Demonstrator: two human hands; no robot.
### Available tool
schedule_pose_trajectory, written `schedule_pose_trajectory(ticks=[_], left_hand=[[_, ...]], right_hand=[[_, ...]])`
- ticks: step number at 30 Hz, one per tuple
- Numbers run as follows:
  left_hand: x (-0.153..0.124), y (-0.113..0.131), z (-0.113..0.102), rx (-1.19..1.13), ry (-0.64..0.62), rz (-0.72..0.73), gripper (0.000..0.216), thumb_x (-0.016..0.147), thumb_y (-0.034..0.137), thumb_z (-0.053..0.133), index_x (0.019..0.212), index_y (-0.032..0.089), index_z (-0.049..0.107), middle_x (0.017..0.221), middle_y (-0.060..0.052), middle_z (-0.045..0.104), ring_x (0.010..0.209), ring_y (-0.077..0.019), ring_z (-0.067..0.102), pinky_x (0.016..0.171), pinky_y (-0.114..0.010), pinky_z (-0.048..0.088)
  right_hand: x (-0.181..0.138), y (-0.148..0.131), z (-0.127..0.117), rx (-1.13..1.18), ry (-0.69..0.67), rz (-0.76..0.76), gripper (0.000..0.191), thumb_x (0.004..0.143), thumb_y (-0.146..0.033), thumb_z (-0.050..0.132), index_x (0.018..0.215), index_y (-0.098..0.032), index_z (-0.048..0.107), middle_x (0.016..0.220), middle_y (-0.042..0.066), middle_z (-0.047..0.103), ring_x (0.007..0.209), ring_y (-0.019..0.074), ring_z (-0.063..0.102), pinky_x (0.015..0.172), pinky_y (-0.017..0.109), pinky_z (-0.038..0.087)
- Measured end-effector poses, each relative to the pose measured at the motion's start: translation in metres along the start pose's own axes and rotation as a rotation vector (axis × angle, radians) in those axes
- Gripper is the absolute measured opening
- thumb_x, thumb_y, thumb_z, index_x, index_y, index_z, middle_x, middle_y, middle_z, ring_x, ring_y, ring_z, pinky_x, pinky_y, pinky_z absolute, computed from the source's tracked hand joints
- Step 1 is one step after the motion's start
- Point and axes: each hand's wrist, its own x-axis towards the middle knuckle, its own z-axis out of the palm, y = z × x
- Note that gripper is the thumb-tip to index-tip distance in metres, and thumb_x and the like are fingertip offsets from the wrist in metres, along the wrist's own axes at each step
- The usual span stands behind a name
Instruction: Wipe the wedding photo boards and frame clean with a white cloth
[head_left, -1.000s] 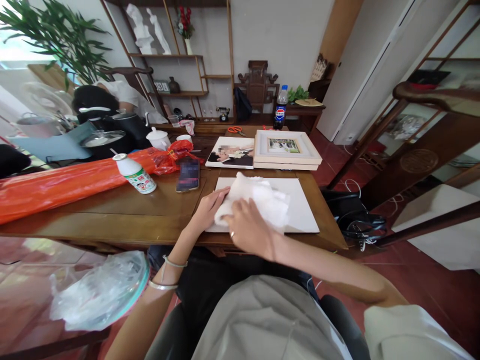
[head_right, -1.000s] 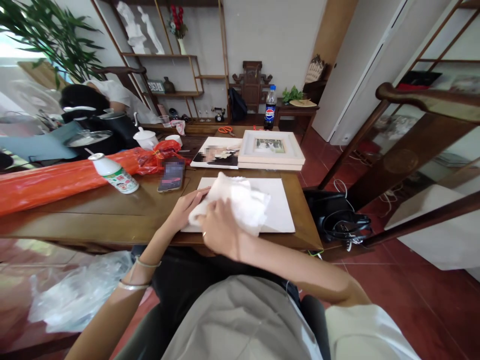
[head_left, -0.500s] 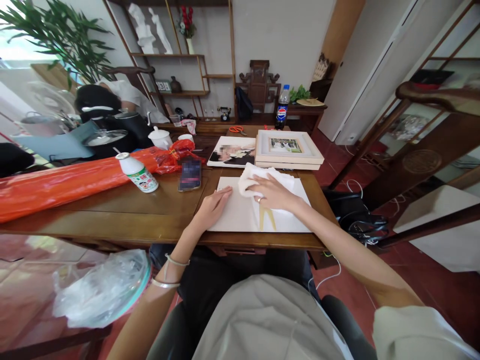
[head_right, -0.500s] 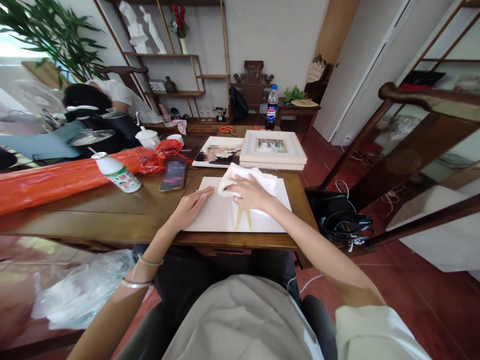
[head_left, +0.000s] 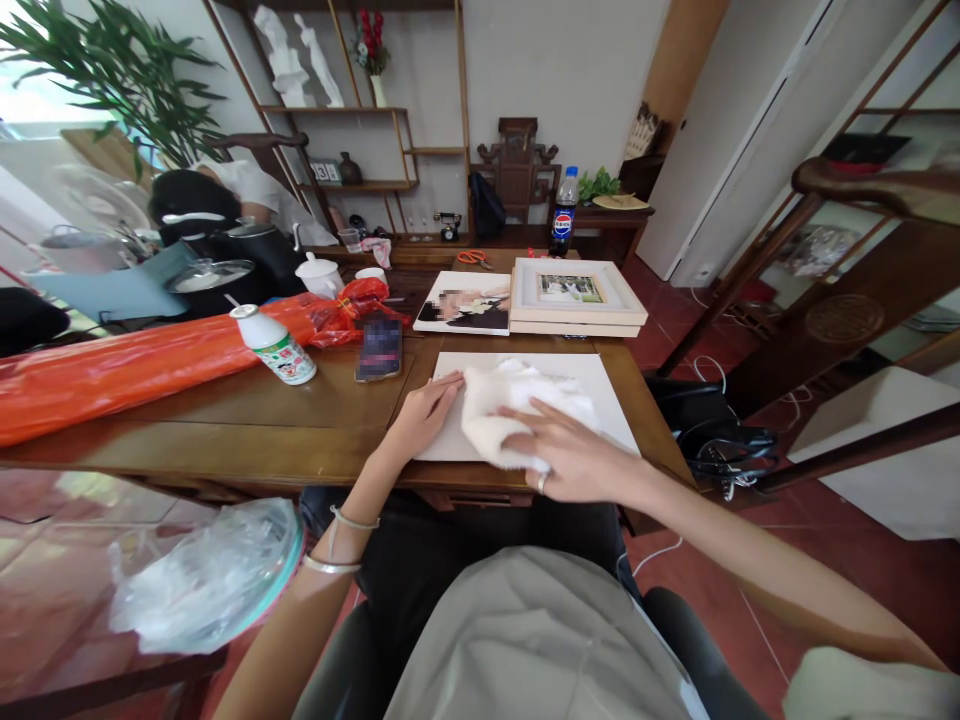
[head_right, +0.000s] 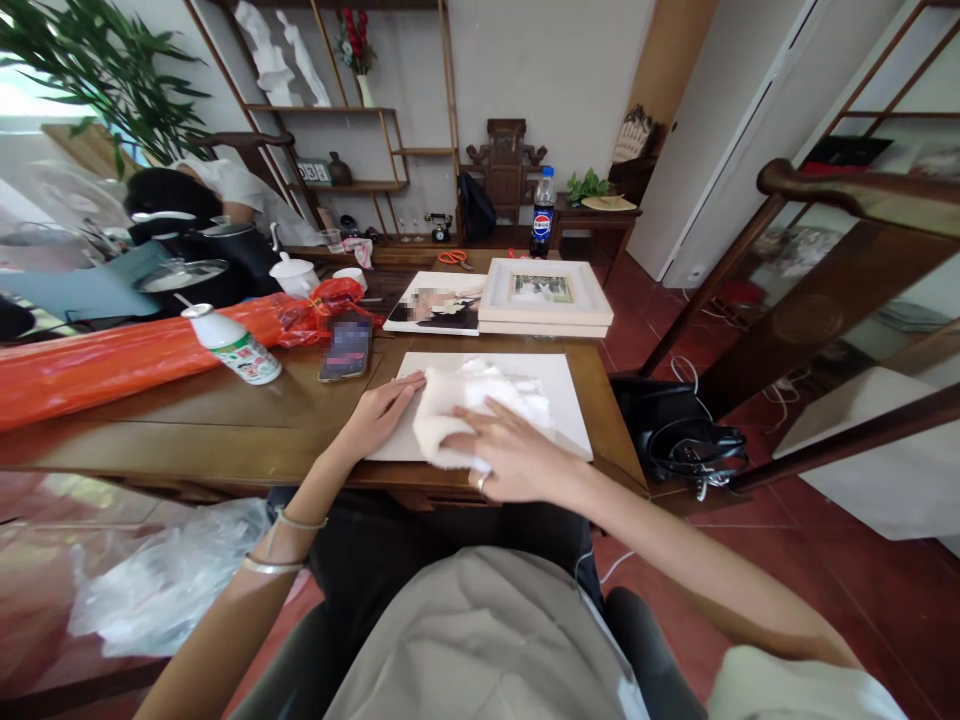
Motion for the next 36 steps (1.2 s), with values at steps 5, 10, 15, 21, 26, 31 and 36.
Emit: schedule_pose_trajectory(ticks=[5,10,15,21,26,31,36], left_hand=[[0.0,0.0,0.0,-0.007,0.004,-0.005,0.049,0.097,0.047,0.034,0.117,0.016,0.065,0.13,-0.01,0.06,0.126,-0.0228,0.051,0.113,-0.041,0.031],[-0.001,-0.001,0.0,-0.014,0.008,0.003,0.047,0.097,0.045,0.035,0.118,0.016,0.064,0.129,-0.01,0.06,0.126,-0.0225,0.051,0.113,-0.041,0.031],[-0.001,-0.003,0.001,-0.007,0.006,0.013,0.045,0.097,0.043,0.036,0.119,0.016,0.064,0.13,-0.01,0.06,0.126,-0.0226,0.051,0.113,-0.041,0.03],[-0.002,-0.005,0.002,0.009,0.001,0.027,0.044,0.096,0.042,0.038,0.121,0.015,0.063,0.13,-0.01,0.06,0.127,-0.0227,0.05,0.114,-0.041,0.029],[-0.001,-0.006,0.002,0.012,0.003,0.027,0.043,0.096,0.041,0.039,0.12,0.015,0.063,0.13,-0.01,0.06,0.127,-0.0228,0.05,0.114,-0.041,0.029],[-0.001,-0.004,0.001,-0.003,0.01,0.034,0.041,0.096,0.04,0.041,0.118,0.015,0.065,0.129,-0.011,0.061,0.126,-0.0225,0.051,0.113,-0.04,0.031],[-0.001,-0.004,0.001,0.0,0.016,0.03,0.041,0.095,0.04,0.042,0.118,0.015,0.065,0.129,-0.01,0.061,0.125,-0.0227,0.052,0.112,-0.039,0.032]], right_hand=[[0.021,0.07,-0.005,-0.073,0.068,0.228,0.042,0.085,-0.02,0.045,0.127,-0.017,0.05,0.122,0.013,0.062,0.118,0.0301,0.053,0.104,0.05,0.033],[0.021,0.091,-0.005,-0.105,0.086,0.297,0.043,0.085,-0.018,0.043,0.128,-0.017,0.047,0.13,0.013,0.057,0.123,0.0305,0.049,0.109,0.053,0.024],[-0.008,0.049,-0.01,-0.062,0.019,0.197,0.035,0.08,-0.01,0.046,0.112,-0.02,0.055,0.138,0.011,0.051,0.135,0.0269,0.037,0.112,0.05,0.022],[-0.058,0.005,-0.03,0.127,-0.199,0.268,0.042,0.066,-0.004,0.049,0.098,-0.028,0.059,0.152,-0.002,0.034,0.143,0.03,0.022,0.104,0.048,0.038],[-0.055,0.048,-0.031,0.22,-0.208,0.293,0.038,0.061,-0.002,0.046,0.087,-0.025,0.062,0.119,0.004,0.064,0.138,0.0291,0.034,0.1,0.046,0.043],[-0.024,0.112,-0.015,0.076,0.051,0.352,0.036,0.068,-0.007,0.047,0.099,-0.019,0.061,0.115,0.008,0.064,0.13,0.0314,0.042,0.104,0.05,0.037],[-0.01,0.113,-0.009,-0.099,0.122,0.391,0.038,0.073,-0.006,0.044,0.106,-0.018,0.058,0.11,0.009,0.066,0.116,0.0308,0.055,0.105,0.053,0.031]])
